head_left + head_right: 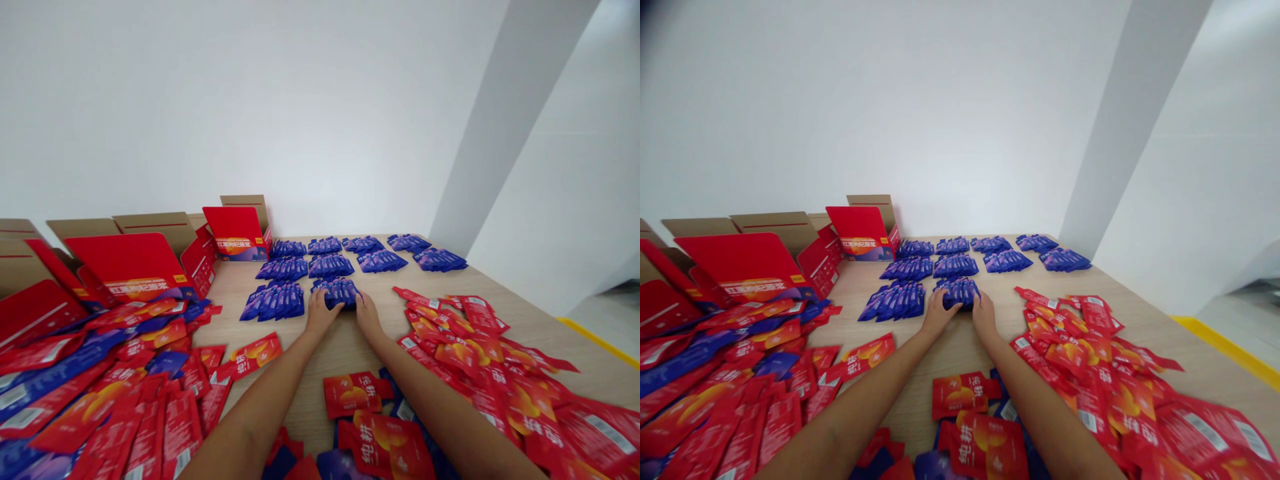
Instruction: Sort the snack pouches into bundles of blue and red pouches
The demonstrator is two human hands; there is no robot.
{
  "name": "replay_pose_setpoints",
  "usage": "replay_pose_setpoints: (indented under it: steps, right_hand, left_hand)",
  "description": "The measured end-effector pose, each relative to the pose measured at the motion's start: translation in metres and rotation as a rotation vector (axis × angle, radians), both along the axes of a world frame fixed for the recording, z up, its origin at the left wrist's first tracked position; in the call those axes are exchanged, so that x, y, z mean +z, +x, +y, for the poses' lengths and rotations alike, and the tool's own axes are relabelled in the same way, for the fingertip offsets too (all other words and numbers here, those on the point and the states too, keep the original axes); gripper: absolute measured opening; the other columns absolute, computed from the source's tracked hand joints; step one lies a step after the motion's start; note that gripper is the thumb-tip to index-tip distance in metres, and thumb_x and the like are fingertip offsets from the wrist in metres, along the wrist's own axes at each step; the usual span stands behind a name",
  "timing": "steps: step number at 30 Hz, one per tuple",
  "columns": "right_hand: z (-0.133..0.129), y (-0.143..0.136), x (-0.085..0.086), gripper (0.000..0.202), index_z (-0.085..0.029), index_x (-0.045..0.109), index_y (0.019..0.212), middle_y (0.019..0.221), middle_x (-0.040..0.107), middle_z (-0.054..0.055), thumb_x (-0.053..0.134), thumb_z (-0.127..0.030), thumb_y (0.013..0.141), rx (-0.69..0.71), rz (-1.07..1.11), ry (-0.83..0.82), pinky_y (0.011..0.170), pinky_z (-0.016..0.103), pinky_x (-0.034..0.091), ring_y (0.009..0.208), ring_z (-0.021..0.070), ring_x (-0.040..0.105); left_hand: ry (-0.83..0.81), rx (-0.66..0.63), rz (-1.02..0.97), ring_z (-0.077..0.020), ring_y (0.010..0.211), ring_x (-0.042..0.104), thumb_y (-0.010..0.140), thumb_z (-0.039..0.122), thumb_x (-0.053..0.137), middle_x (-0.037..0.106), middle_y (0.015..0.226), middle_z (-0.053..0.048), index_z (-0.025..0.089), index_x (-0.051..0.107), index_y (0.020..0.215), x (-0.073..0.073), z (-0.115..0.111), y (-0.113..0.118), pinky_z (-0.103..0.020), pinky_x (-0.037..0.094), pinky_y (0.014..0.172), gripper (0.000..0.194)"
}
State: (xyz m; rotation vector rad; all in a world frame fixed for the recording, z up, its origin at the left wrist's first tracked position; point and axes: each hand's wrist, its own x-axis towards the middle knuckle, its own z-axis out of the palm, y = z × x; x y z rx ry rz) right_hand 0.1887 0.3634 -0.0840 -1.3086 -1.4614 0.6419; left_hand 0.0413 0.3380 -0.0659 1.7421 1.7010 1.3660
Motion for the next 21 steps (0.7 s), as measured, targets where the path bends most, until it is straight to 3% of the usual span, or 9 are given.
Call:
replay_pose_setpoints:
  steps: [6, 13, 17, 21]
  right_hand:
    - [-0.0054, -0.0038, -0.0035, 0.035, -0.015, 0.064, 0.101, 0.118, 0.059, 0.015, 0.039, -0.033, 0.085, -0.002, -0.088, 0.070, 0.108, 0.043, 0.026, 0.120, 0.0267, 0.045]
    - [-0.0067, -0.0044, -0.0012, 0.043, -0.013, 0.054, 0.117, 0.120, 0.056, 0.016, 0.033, -0.033, 0.086, -0.075, -0.099, 0.123, 0.103, 0.045, 0.031, 0.117, 0.0257, 0.046]
    - [-0.0055, -0.0007, -0.0006, 0.041, -0.014, 0.056, 0.112, 0.112, 0.060, 0.015, 0.032, -0.036, 0.087, -0.110, -0.076, 0.134, 0.099, 0.043, 0.036, 0.109, 0.0244, 0.051]
    - [-0.0030, 0.0000, -0.0020, 0.043, -0.012, 0.056, 0.111, 0.112, 0.060, 0.018, 0.029, -0.036, 0.087, -0.152, -0.064, 0.120, 0.098, 0.043, 0.037, 0.108, 0.0251, 0.052]
  left_hand:
    - [0.025, -0.026, 0.007, -0.0271, 0.115, 0.047, 0.072, 0.037, 0.065, 0.055, 0.111, -0.012, 0.018, 0.052, 0.103, 0.0006, 0.0000, -0.0029, -0.043, 0.032, 0.102, 0.039]
    - [0.027, -0.036, 0.098, -0.0326, 0.122, 0.040, 0.051, 0.020, 0.078, 0.049, 0.123, -0.013, 0.018, 0.047, 0.110, -0.0019, 0.0000, 0.0008, -0.047, 0.028, 0.104, 0.067]
    - [0.023, 0.030, 0.192, -0.0317, 0.123, 0.040, 0.053, 0.012, 0.071, 0.047, 0.125, -0.014, 0.017, 0.047, 0.112, -0.0026, -0.0023, 0.0019, -0.047, 0.028, 0.103, 0.064]
    - [0.012, 0.047, 0.211, -0.0312, 0.124, 0.039, 0.053, 0.017, 0.074, 0.045, 0.127, -0.014, 0.018, 0.046, 0.113, -0.0021, -0.0030, 0.0017, -0.047, 0.030, 0.102, 0.066]
